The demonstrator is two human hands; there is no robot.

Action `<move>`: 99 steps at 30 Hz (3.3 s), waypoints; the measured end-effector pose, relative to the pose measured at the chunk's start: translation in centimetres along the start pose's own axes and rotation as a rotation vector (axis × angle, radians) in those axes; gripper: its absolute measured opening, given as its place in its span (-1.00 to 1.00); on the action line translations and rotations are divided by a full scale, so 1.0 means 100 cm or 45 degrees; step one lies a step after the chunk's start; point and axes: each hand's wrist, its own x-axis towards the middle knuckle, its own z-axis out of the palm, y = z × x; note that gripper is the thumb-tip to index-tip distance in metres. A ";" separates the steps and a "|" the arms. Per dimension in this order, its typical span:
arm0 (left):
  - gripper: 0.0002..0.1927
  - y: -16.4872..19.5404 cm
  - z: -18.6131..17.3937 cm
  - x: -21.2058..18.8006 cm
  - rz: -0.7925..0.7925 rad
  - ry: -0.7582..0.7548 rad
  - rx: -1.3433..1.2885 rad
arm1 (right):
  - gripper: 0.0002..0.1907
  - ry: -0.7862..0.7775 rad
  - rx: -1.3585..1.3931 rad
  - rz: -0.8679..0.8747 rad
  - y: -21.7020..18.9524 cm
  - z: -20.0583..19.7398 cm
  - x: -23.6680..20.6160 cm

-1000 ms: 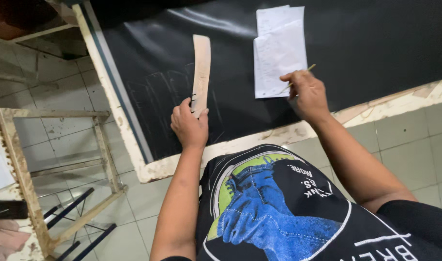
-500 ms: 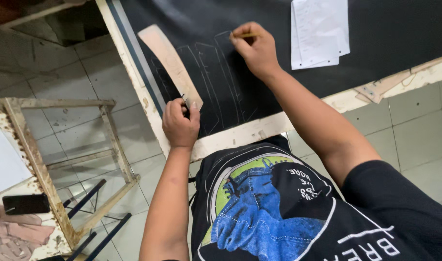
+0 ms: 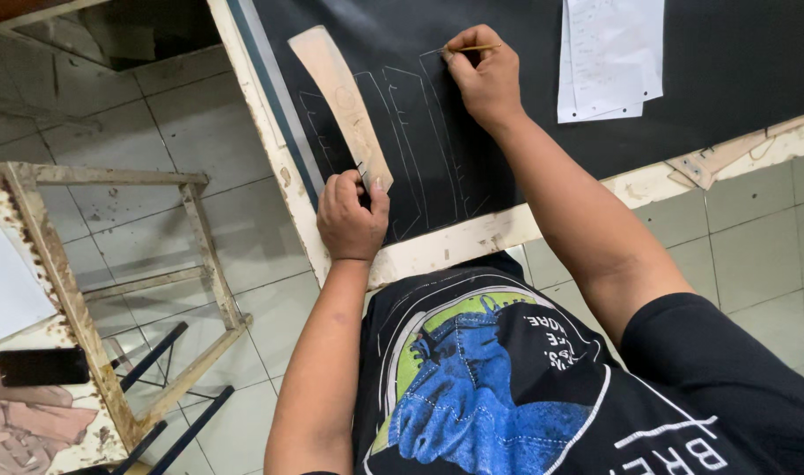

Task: The person traces multiple pattern pieces onto a large black sheet using a pencil and a curved template. They reposition the template repeatedly to outline several shapes and briefly consult a small paper note during the process.

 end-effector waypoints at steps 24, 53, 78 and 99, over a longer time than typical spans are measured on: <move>-0.77 -0.005 -0.002 -0.007 0.043 -0.034 0.011 | -0.91 -0.529 0.022 0.165 0.011 -0.035 -0.192; -0.64 0.034 0.000 0.005 0.030 -0.130 0.313 | -0.56 -0.202 -1.445 -0.289 0.053 -0.244 -0.025; -0.68 0.220 0.115 -0.017 0.700 -0.349 0.145 | -0.85 -0.060 -1.002 -0.486 0.081 -0.351 -0.013; -0.78 0.244 0.095 0.026 0.413 -0.209 -0.276 | -0.56 -0.323 -0.908 0.214 0.121 -0.355 -0.157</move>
